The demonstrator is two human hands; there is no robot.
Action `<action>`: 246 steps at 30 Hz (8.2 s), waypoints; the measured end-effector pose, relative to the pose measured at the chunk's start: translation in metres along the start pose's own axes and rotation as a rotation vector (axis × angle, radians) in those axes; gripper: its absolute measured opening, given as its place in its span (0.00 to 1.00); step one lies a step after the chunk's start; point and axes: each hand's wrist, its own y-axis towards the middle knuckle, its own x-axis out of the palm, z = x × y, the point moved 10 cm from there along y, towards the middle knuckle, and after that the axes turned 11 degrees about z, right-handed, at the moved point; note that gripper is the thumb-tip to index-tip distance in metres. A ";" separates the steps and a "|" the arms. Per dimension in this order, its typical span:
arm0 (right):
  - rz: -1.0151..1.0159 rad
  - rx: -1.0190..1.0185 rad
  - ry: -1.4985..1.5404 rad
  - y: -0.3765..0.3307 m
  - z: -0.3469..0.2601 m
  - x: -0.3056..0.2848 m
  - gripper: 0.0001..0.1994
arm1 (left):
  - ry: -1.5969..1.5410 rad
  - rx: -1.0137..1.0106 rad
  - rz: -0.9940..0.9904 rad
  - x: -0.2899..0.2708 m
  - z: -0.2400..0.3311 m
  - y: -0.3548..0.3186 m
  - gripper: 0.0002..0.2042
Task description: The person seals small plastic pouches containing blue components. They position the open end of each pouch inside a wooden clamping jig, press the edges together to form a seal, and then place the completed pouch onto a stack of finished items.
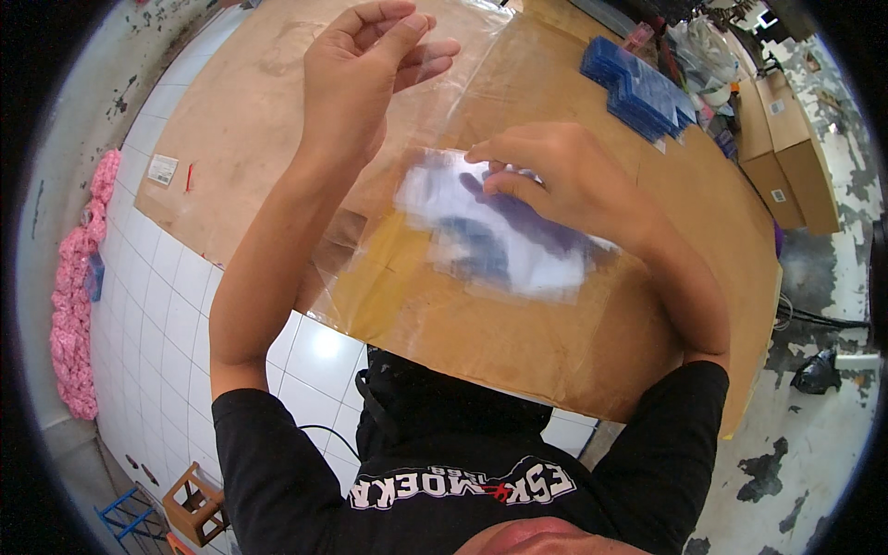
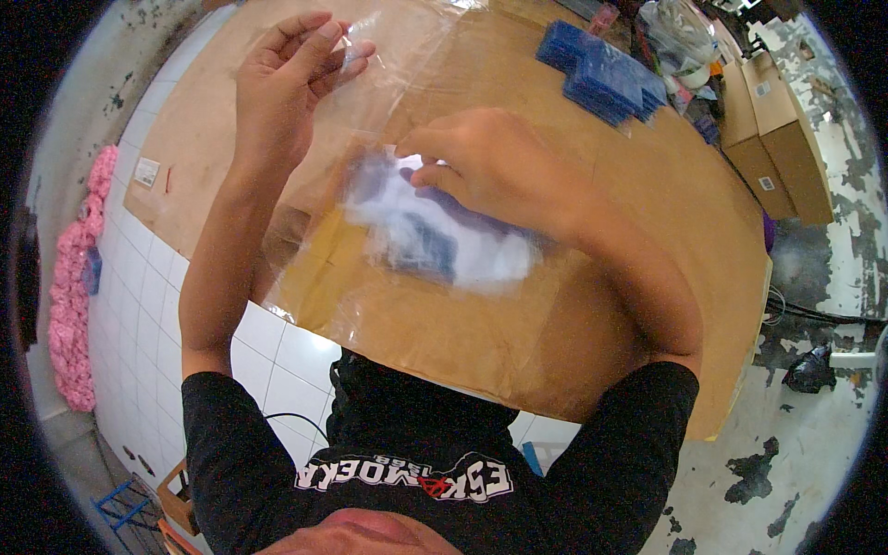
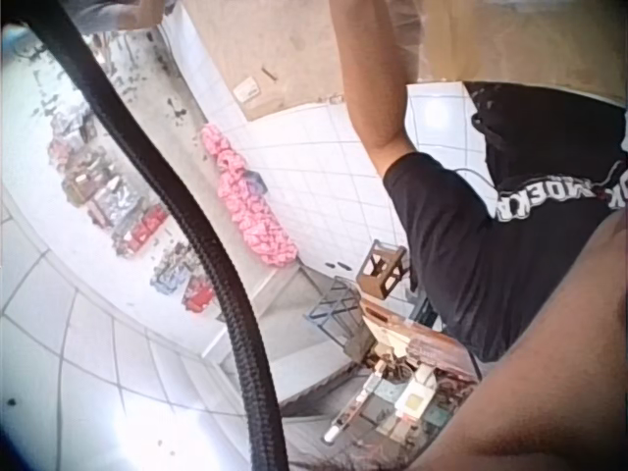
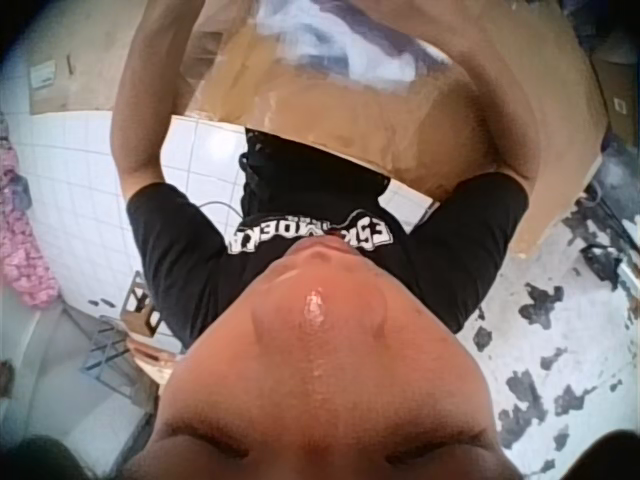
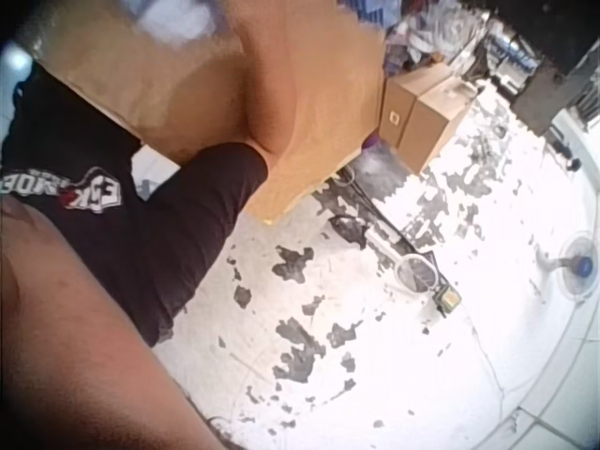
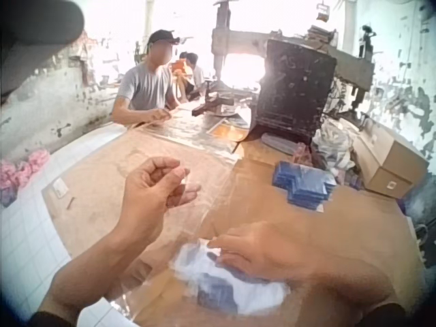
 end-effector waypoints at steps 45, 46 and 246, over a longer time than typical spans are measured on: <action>0.672 -0.452 -0.445 -0.011 -0.067 -0.084 0.09 | 0.389 0.486 -0.335 0.067 0.051 -0.098 0.05; 0.664 -0.437 -0.434 -0.010 -0.067 -0.085 0.09 | 0.396 0.497 -0.334 0.067 0.050 -0.098 0.05; -0.487 0.521 0.316 -0.043 0.110 0.002 0.11 | 0.478 -0.268 -1.305 0.074 -0.046 -0.121 0.08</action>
